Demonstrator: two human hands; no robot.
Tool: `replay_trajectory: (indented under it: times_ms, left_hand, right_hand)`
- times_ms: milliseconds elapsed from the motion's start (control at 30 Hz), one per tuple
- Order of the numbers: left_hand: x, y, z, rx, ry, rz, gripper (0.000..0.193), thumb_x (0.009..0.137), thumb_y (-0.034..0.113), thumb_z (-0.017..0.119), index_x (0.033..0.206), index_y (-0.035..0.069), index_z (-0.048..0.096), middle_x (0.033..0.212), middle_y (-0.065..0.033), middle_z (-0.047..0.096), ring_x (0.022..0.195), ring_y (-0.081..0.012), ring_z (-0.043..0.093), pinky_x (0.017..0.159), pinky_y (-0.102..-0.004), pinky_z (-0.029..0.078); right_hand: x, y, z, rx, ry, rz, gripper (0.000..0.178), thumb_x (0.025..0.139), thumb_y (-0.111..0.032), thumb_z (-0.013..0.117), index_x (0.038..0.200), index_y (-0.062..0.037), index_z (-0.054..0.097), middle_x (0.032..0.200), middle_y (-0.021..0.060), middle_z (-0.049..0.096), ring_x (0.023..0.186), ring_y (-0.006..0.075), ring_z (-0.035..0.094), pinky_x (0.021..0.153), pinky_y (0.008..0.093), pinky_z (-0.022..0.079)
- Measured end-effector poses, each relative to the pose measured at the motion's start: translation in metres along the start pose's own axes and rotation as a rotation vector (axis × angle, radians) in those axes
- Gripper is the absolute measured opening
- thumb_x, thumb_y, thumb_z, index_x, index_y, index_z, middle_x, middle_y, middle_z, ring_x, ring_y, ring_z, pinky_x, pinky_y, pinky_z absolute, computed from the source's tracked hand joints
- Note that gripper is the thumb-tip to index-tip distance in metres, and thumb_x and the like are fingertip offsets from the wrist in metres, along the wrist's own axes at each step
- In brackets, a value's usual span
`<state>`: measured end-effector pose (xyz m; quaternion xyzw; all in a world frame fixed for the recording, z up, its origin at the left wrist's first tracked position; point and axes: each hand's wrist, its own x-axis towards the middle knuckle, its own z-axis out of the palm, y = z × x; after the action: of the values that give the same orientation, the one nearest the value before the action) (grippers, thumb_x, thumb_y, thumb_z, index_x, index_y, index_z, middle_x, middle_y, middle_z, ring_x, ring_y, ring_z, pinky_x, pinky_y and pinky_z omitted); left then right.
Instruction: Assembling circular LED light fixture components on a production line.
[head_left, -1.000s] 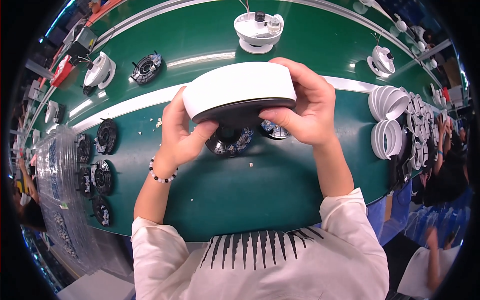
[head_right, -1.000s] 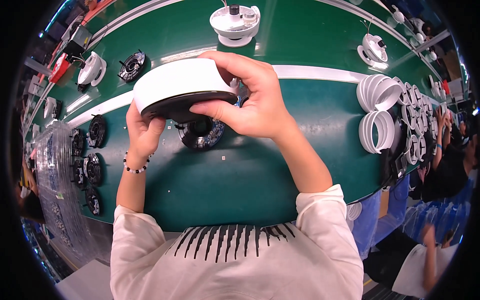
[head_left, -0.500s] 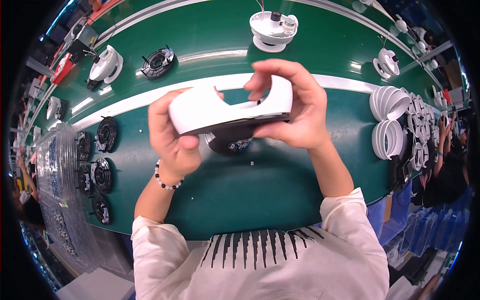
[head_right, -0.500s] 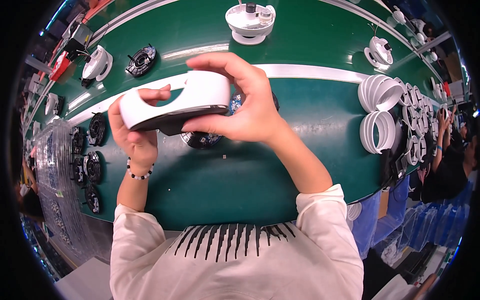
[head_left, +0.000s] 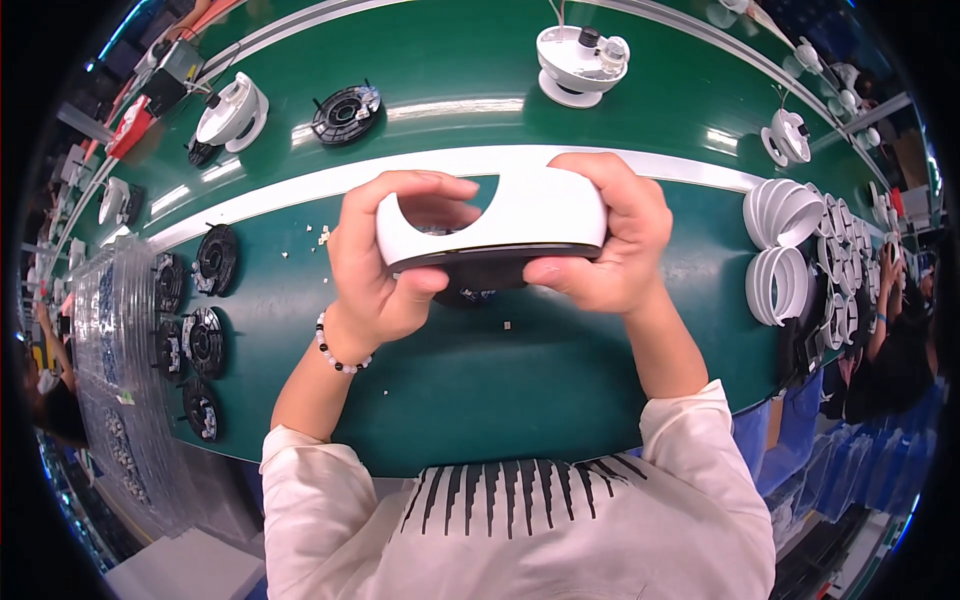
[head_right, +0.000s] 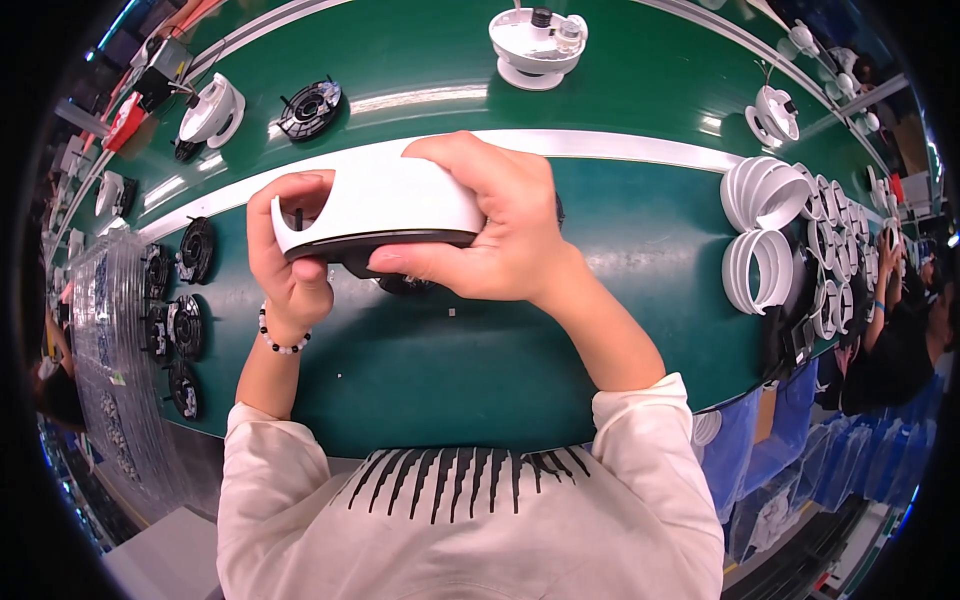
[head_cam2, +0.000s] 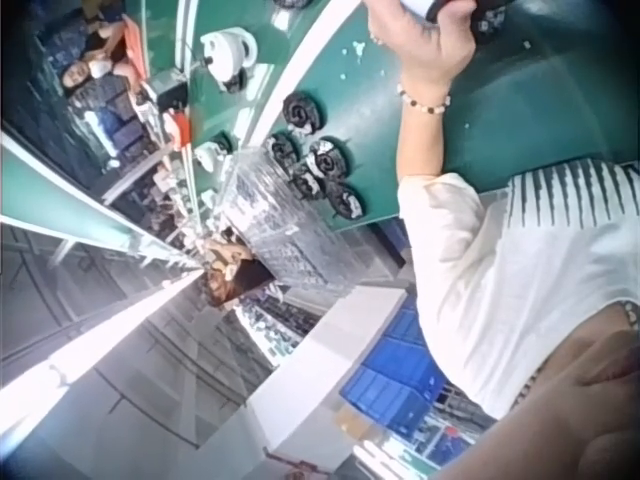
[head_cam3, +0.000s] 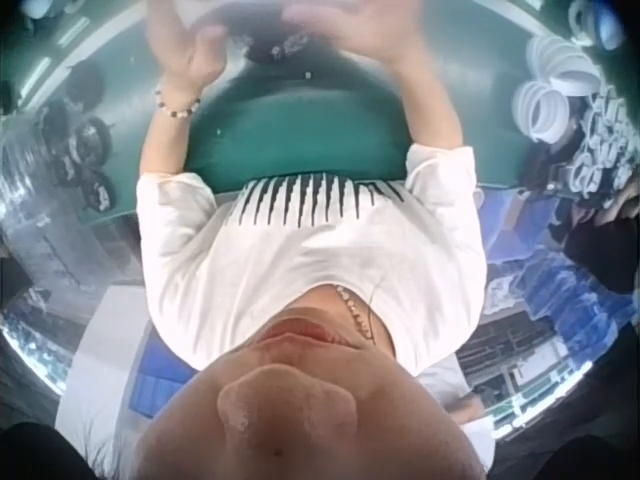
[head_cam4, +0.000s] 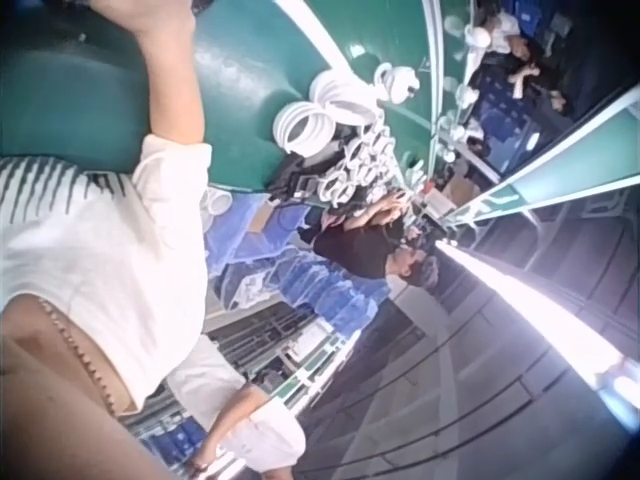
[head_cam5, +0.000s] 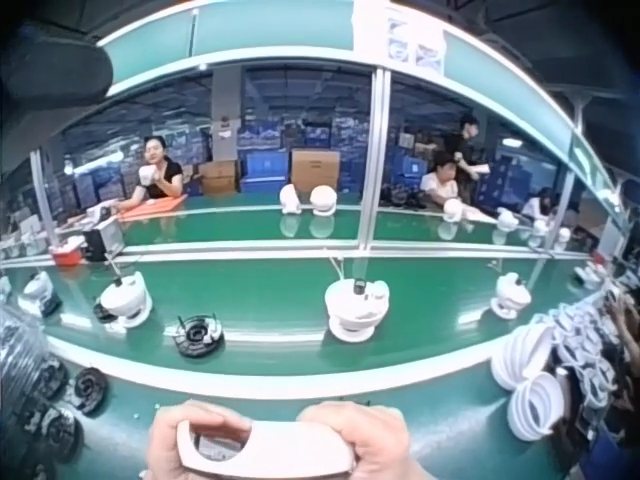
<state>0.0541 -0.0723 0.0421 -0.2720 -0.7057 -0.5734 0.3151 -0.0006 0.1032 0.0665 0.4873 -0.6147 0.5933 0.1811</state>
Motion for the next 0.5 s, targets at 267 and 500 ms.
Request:
replay_trajectory:
  times_ms: [267,500]
  left_hand:
    - [-0.002,0.000,-0.001,0.057,-0.033,0.072,0.055,0.076,0.043,0.059,0.101,-0.002,0.041,0.089,-0.0161,0.057,0.071,-0.0183,0.061,0.061,-0.0262,0.050]
    - [-0.012,0.001,0.004,0.050,0.034,0.042,0.054,0.077,0.042,0.058,0.099,-0.003,0.041,0.086,-0.0159,0.057,0.068,-0.0168,0.060,0.060,-0.0246,0.050]
  right_hand:
    - [0.007,-0.008,0.005,-0.149,-0.013,-0.069,0.050,0.053,-0.025,0.080,0.089,0.0007,0.057,0.074,0.0092,0.060,0.061,0.0176,0.059,0.054,0.0238,0.046]
    - [-0.002,-0.003,0.008,-0.159,0.045,-0.045,0.051,0.052,-0.027,0.080,0.087,0.0012,0.057,0.071,0.0091,0.059,0.057,0.0184,0.058,0.053,0.0249,0.047]
